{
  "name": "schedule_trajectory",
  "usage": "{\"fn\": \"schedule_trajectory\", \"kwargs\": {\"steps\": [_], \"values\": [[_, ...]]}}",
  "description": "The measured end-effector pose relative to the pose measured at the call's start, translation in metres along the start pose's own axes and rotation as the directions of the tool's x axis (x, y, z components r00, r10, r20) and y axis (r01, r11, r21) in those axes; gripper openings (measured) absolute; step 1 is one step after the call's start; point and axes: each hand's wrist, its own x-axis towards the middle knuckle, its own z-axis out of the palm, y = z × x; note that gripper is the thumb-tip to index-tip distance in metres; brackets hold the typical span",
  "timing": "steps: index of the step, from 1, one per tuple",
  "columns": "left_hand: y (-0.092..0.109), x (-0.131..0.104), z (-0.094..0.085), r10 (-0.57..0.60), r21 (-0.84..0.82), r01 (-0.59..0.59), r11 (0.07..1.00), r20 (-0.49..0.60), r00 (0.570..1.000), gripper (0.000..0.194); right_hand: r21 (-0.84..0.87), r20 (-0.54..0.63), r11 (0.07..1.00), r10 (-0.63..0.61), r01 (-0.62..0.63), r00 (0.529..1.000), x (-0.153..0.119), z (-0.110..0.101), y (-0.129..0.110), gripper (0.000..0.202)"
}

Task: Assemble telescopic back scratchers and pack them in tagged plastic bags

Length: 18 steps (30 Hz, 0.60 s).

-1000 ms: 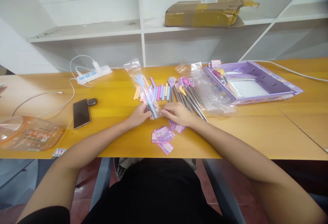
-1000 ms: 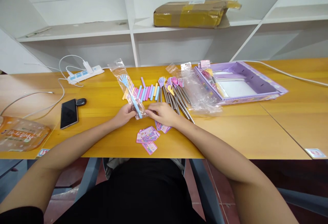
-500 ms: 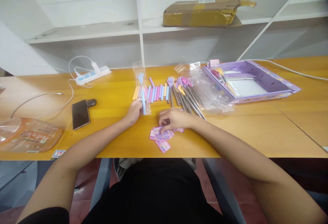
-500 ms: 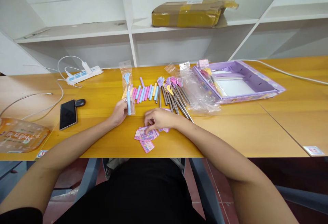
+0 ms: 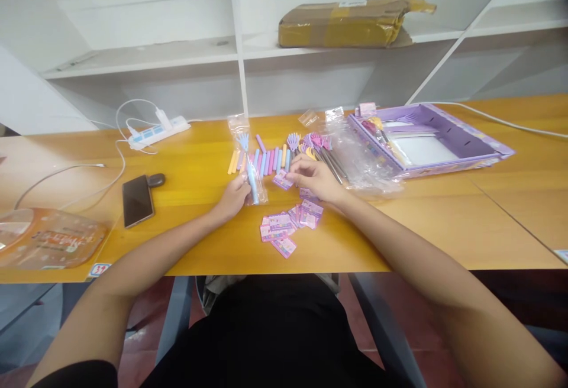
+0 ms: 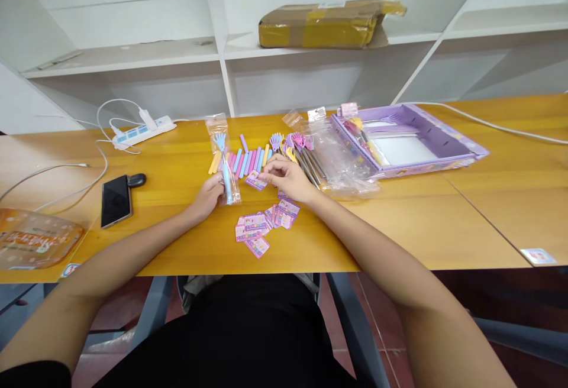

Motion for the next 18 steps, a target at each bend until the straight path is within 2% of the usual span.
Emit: {"fn": "schedule_trajectory", "kwargs": {"steps": [2, 4, 8, 11, 13, 15, 18], "values": [[0.003, -0.004, 0.002, -0.003, 0.010, 0.002, 1.000, 0.127, 0.992, 0.015, 0.055, -0.063, 0.998, 0.015, -0.011, 0.998, 0.000, 0.001, -0.001, 0.049], [0.008, -0.011, 0.005, -0.001, 0.004, 0.000, 1.000, 0.281, 0.960, 0.020, 0.115, -0.104, 0.993, 0.045, -0.033, 0.994, -0.002, 0.003, -0.003, 0.051], [0.020, -0.025, 0.010, 0.000, 0.002, -0.001, 1.000, 0.532, 0.846, 0.030, 0.232, -0.122, 0.967, 0.138, -0.107, 0.983, -0.004, 0.008, -0.007, 0.050], [0.024, -0.029, 0.010, 0.001, 0.027, -0.024, 0.999, 0.644, 0.765, 0.029, 0.293, -0.100, 0.940, 0.213, -0.176, 0.972, -0.004, 0.012, -0.007, 0.047], [0.022, -0.026, 0.007, 0.004, 0.021, -0.022, 1.000, 0.634, 0.773, 0.027, 0.299, -0.095, 0.932, 0.240, -0.203, 0.966, -0.005, 0.015, -0.009, 0.046], [0.017, -0.018, 0.004, 0.019, -0.028, -0.004, 1.000, 0.559, 0.829, 0.032, 0.304, -0.054, 0.927, 0.248, -0.220, 0.967, -0.008, 0.021, -0.011, 0.046], [0.009, -0.005, -0.002, 0.055, -0.130, -0.006, 0.991, 0.374, 0.926, 0.048, 0.308, 0.085, 0.910, 0.264, -0.278, 0.961, -0.015, 0.033, -0.017, 0.045]]}}
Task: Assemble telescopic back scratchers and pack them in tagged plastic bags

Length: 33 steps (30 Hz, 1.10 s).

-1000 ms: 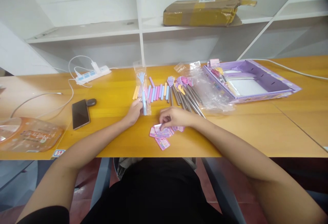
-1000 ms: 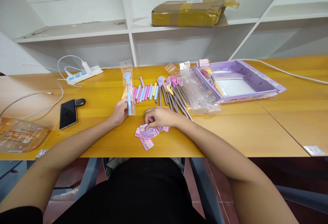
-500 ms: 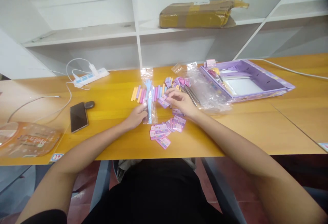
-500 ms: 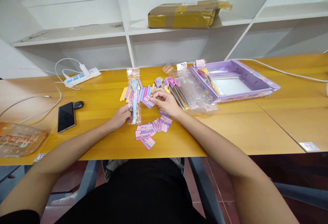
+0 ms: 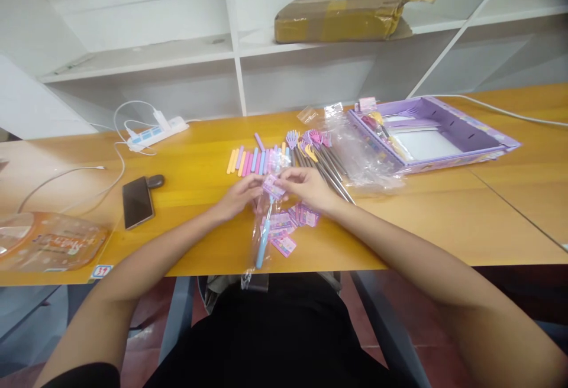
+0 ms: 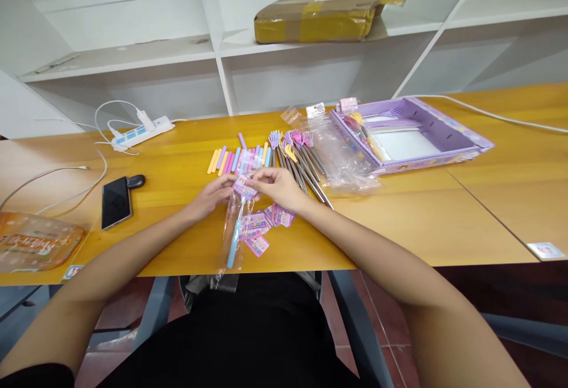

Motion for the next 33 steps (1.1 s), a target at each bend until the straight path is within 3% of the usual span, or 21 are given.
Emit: {"fn": "schedule_trajectory", "kwargs": {"steps": [3, 7, 13, 18, 21, 24, 28, 33], "values": [[-0.005, 0.006, -0.007, 0.025, -0.085, -0.037, 0.996, -0.137, 0.990, 0.054, -0.013, 0.117, 0.996, 0.092, -0.091, 0.989, -0.006, 0.011, 0.001, 0.044], [-0.008, 0.009, -0.008, 0.056, -0.154, -0.080, 0.985, -0.153, 0.987, 0.052, -0.081, 0.228, 0.990, 0.133, -0.117, 0.965, -0.010, 0.017, 0.000, 0.045], [-0.019, 0.010, -0.007, 0.194, 0.088, -0.181, 0.980, -0.166, 0.967, 0.045, -0.191, 0.286, 0.974, 0.171, -0.119, 0.943, -0.016, 0.016, -0.008, 0.045], [-0.021, 0.010, -0.004, 0.224, 0.160, -0.201, 0.966, -0.142, 0.964, 0.043, -0.319, 0.321, 0.942, 0.212, -0.106, 0.923, -0.020, 0.014, -0.013, 0.039], [-0.020, 0.011, -0.003, 0.237, 0.185, -0.207, 0.961, -0.156, 0.959, 0.045, -0.386, 0.253, 0.922, 0.140, -0.032, 0.957, -0.019, 0.013, -0.009, 0.033], [-0.022, 0.011, -0.003, 0.177, 0.108, -0.163, 0.981, -0.135, 0.975, 0.046, -0.419, 0.147, 0.900, -0.062, 0.118, 0.987, -0.013, 0.010, -0.004, 0.032], [-0.026, 0.012, -0.006, 0.111, 0.000, -0.112, 0.994, -0.115, 0.987, 0.046, -0.507, 0.051, 0.793, -0.363, 0.338, 0.930, -0.005, 0.004, 0.002, 0.033], [-0.029, 0.015, -0.009, 0.077, -0.130, -0.086, 0.988, -0.070, 0.995, 0.045, -0.482, -0.016, 0.818, -0.367, 0.315, 0.930, -0.003, 0.002, 0.007, 0.025]]}}
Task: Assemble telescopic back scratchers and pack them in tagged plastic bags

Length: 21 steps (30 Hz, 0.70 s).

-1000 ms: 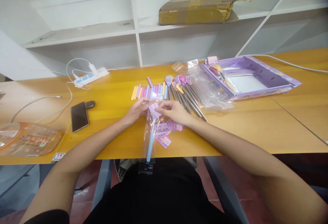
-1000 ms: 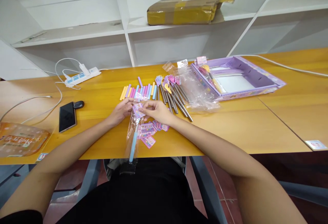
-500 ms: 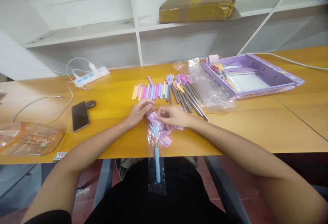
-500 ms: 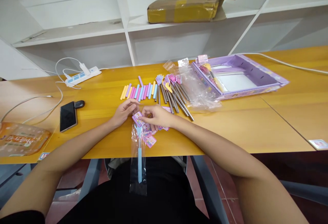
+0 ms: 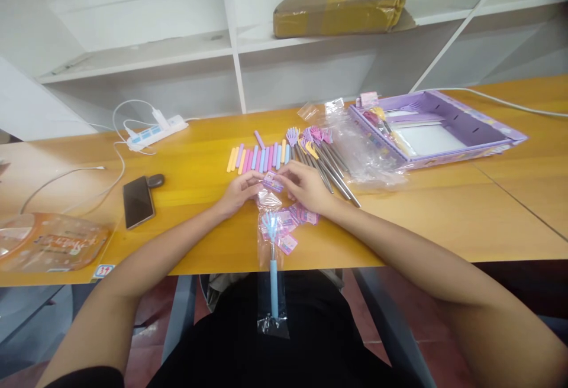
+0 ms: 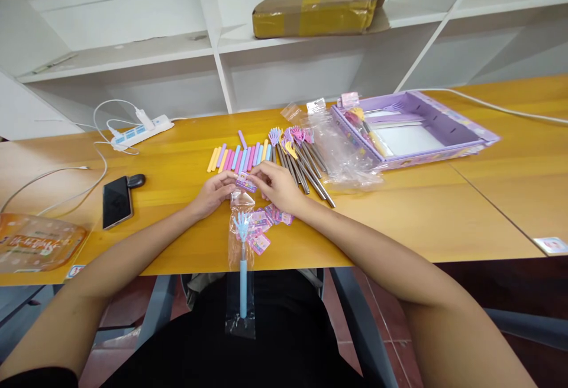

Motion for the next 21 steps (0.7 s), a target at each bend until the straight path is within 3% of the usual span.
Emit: {"fn": "schedule_trajectory", "kwargs": {"steps": [4, 9, 21], "values": [[0.0009, 0.0017, -0.0005, 0.014, 0.044, -0.016, 0.999, 0.048, 0.999, 0.042, 0.049, 0.022, 0.999, 0.014, -0.015, 1.000, -0.0007, 0.0008, 0.0002, 0.018], [0.0015, 0.0028, -0.0015, 0.003, 0.115, -0.010, 0.993, 0.065, 0.998, 0.042, -0.076, -0.013, 0.994, -0.082, 0.081, 0.997, 0.0004, -0.0006, 0.0012, 0.008], [0.0018, 0.0038, -0.0046, -0.053, 0.091, 0.048, 0.995, 0.058, 0.997, 0.045, -0.154, -0.040, 0.980, -0.131, 0.123, 0.991, 0.0029, -0.0019, 0.0013, 0.009]]}}
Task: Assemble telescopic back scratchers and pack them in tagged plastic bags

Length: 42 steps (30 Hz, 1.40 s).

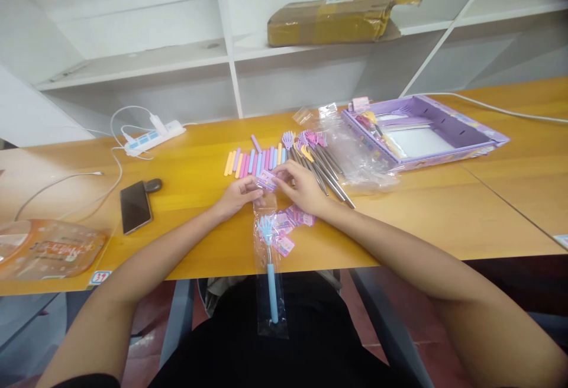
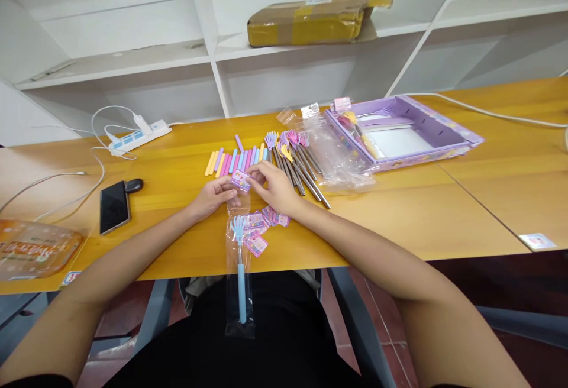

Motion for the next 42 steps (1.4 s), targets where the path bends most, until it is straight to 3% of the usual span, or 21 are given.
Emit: {"fn": "schedule_trajectory", "kwargs": {"steps": [13, 29, 42], "values": [[0.003, -0.001, 0.002, -0.024, -0.128, 0.023, 0.992, -0.007, 1.000, 0.041, 0.020, 0.025, 1.000, 0.013, -0.013, 1.000, 0.000, -0.002, 0.000, 0.007], [0.002, 0.000, 0.002, 0.012, -0.092, -0.014, 0.996, -0.017, 1.000, 0.042, 0.029, 0.108, 0.987, -0.163, 0.161, 0.981, 0.000, -0.003, 0.004, 0.014], [0.002, -0.002, 0.005, -0.003, 0.070, 0.010, 0.998, -0.104, 0.995, 0.041, 0.099, 0.178, 0.991, -0.111, 0.094, 0.978, 0.000, -0.003, 0.010, 0.014]]}}
